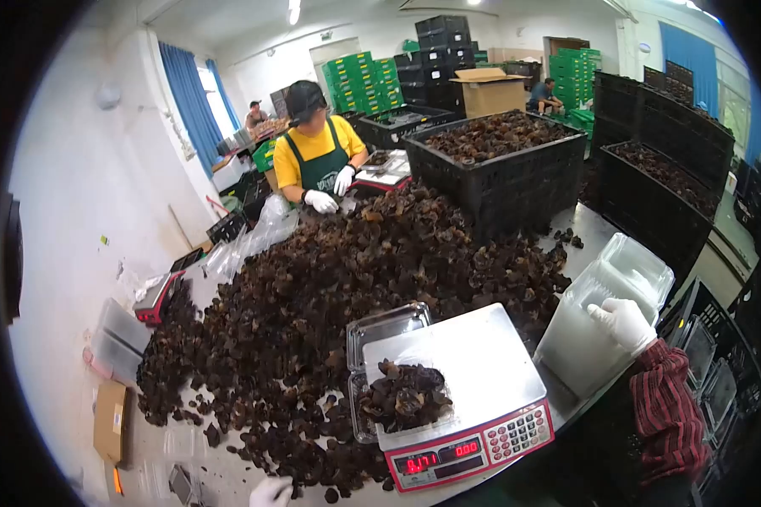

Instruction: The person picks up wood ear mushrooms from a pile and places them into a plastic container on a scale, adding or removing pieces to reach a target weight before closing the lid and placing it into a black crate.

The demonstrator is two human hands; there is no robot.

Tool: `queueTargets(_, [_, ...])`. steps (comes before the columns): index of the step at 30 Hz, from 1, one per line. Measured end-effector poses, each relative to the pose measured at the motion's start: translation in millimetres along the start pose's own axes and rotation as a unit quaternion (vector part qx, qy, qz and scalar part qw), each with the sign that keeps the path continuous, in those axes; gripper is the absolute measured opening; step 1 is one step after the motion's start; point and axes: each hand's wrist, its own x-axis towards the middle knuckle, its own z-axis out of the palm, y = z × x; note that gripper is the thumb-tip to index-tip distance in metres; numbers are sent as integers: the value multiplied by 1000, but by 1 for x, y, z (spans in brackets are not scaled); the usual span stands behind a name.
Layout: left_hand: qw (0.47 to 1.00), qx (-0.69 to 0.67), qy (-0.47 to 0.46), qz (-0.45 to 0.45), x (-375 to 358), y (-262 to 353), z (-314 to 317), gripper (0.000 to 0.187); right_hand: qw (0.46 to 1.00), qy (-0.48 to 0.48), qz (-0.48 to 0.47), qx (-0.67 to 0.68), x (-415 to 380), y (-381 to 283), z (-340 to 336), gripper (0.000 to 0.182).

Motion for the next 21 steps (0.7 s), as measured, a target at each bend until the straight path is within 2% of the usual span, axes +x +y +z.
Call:
queueTargets(1, [995,31,30,90,17,-6,15,26,1000,7,15,24,0,-3,0,41])
queueTargets(2, [998,4,43,43,34,0,30,20,989,5,87,117,-2,-12,-1,38])
queueTargets(3, [996,-13,79,36,48,4,41,21,978,8,59,199,4,13,2,35])
queueTargets(5, [996,-20,85,34,71,20,48,20,985,34,102,134,7,7,1,34])
queueTargets(9, [999,-9,39,34,96,16,49,26,996,26,52,73,18,29,0,37])
queueTargets(13, [998,-31,-48,29,105,19,63,32,996,18,43,77,17,27,1,39])
queueTargets(17, [990,67,-65,102,118,16,104,39,995,35,34,90,15,24,3,38])
queueTargets(19, [989,65,-78,109,120,-5,125,32,996,39,41,69,13,20,0,37])
queueTargets(21, [993,-61,-89,42,129,-18,124,22,997,63,15,38,15,31,4,36])
